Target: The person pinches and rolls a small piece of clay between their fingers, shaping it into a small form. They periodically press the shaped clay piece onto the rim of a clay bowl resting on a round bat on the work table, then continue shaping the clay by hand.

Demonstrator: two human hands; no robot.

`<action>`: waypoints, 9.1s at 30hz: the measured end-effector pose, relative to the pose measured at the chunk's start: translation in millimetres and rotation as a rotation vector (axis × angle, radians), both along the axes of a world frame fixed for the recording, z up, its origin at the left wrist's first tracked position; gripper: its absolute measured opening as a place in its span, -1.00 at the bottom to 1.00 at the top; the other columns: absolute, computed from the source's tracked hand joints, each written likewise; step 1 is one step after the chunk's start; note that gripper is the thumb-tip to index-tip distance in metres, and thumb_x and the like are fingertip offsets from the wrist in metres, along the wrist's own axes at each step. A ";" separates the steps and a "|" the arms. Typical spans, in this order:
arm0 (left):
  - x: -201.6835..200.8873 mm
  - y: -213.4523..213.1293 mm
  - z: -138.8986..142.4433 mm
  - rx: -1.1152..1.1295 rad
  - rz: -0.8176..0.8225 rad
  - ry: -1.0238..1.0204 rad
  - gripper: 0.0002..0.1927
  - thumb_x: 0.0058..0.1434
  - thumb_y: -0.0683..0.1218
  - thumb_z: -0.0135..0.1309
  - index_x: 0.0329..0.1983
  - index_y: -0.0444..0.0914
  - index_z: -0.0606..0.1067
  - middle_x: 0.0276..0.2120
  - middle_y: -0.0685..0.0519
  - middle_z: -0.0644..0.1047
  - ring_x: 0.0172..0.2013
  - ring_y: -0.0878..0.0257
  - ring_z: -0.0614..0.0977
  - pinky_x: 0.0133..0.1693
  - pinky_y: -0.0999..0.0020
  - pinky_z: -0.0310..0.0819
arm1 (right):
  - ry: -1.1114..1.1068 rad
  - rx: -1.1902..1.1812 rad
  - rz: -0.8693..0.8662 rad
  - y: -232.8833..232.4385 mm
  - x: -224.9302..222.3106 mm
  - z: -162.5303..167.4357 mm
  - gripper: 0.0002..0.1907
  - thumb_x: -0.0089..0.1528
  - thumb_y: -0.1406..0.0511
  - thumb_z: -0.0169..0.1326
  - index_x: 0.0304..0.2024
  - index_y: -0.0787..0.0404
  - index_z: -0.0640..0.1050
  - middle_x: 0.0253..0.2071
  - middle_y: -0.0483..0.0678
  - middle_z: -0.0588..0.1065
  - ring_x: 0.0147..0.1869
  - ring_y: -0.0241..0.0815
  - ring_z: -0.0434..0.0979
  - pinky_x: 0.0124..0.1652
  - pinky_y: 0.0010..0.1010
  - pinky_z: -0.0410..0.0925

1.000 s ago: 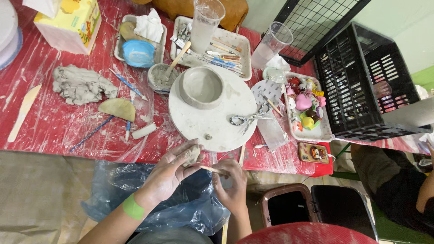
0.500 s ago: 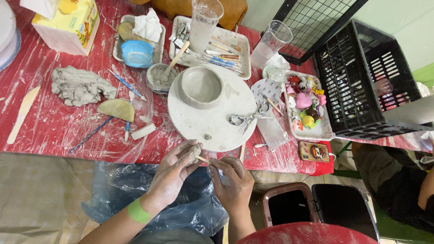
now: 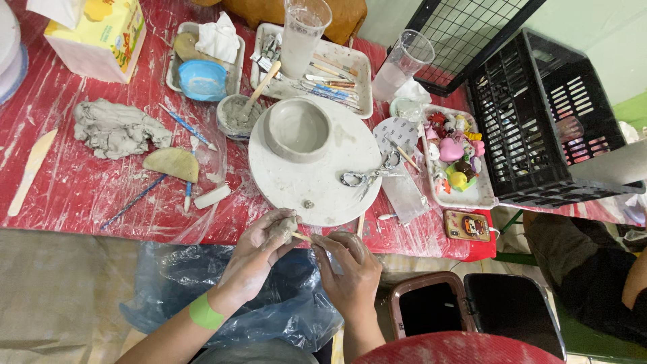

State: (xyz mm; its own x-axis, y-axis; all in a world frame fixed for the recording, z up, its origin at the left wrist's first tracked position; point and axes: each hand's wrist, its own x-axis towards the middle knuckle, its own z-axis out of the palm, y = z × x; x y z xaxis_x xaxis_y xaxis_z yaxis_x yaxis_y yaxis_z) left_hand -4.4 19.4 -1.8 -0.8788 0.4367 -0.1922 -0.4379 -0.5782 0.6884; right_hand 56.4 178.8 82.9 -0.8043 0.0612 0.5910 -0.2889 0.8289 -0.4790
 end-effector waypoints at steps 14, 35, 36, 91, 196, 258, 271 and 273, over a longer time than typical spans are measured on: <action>2.5 -2.7 -2.8 0.006 0.052 0.081 -0.54 0.37 -0.07 0.02 0.30 -0.32 0.35 0.15 -0.04 0.50 0.15 0.25 0.53 0.22 0.19 0.44 | -0.011 0.014 -0.022 -6.3 -2.7 -2.9 -0.74 0.09 0.41 0.33 -0.16 0.13 0.66 -0.25 -0.07 0.59 -0.23 -0.11 0.64 -0.28 -0.33 0.47; 1.3 -10.7 19.7 -0.252 0.263 0.567 -0.54 0.47 -0.20 -0.07 0.42 -0.39 0.31 0.27 -0.10 0.45 0.22 0.18 0.51 0.28 0.29 0.40 | -0.291 -0.277 -0.025 23.9 -12.0 -33.8 -0.80 0.22 0.40 0.21 -0.09 0.14 0.66 -0.22 -0.07 0.64 -0.40 -0.21 0.55 -0.43 -0.35 0.40; 2.2 -10.2 22.8 -0.263 0.286 0.596 -0.55 0.44 -0.23 -0.04 0.39 -0.38 0.34 0.30 -0.10 0.43 0.26 0.17 0.51 0.28 0.30 0.41 | -0.340 -0.309 -0.081 26.6 -17.6 -43.1 -0.79 0.24 0.39 0.20 -0.07 0.14 0.66 -0.25 -0.05 0.62 -0.40 -0.16 0.53 -0.42 -0.31 0.38; -33.4 -27.6 63.3 -0.872 0.152 1.108 -0.67 0.24 -0.24 0.13 0.10 -0.26 0.56 0.10 -0.01 0.61 0.10 0.12 0.65 0.11 0.27 0.57 | -0.757 -1.894 0.553 3.8 -13.1 -83.0 -0.37 0.39 0.14 -0.09 0.47 0.25 0.25 0.36 0.06 0.36 0.12 -0.20 0.42 -0.30 -0.59 0.36; -4.5 -11.4 24.3 -0.416 0.112 0.571 -0.66 0.26 -0.31 0.13 0.12 -0.34 0.52 0.05 -0.01 0.54 0.02 0.27 0.65 0.04 0.39 0.67 | -0.335 -1.132 0.301 19.7 -34.7 -108.5 -0.79 0.26 0.48 0.17 -0.04 0.32 0.57 -0.03 -0.03 0.57 0.07 -0.27 0.57 0.08 -0.43 0.43; -6.1 -5.0 5.4 -0.112 0.035 0.264 -0.66 0.23 -0.29 0.15 0.04 -0.38 0.36 0.06 -0.12 0.58 0.07 0.23 0.62 0.06 0.28 0.62 | 0.127 -0.115 -0.024 -5.5 -16.8 -56.0 -0.75 0.03 0.41 0.39 -0.25 0.15 0.65 0.20 0.14 0.49 0.13 -0.01 0.56 -0.13 -0.34 0.46; 0.1 -2.7 5.4 -0.022 0.117 0.281 -0.57 0.20 -0.38 0.17 0.11 -0.39 0.33 0.04 -0.15 0.54 0.09 0.20 0.59 0.10 0.30 0.58 | 0.070 -0.154 0.022 -7.5 -9.1 -49.5 -0.55 0.05 0.38 0.33 0.02 0.14 0.66 0.25 0.16 0.44 0.15 0.00 0.53 0.05 -0.26 0.45; 0.9 -2.8 5.8 -0.068 0.127 0.293 -0.58 0.21 -0.38 0.17 0.10 -0.40 0.33 0.03 -0.16 0.55 0.09 0.19 0.60 0.09 0.28 0.60 | 0.103 -0.085 -0.001 -8.7 -9.9 -51.8 -0.54 0.04 0.37 0.34 0.03 0.11 0.66 0.24 0.15 0.45 0.14 0.00 0.53 0.04 -0.26 0.44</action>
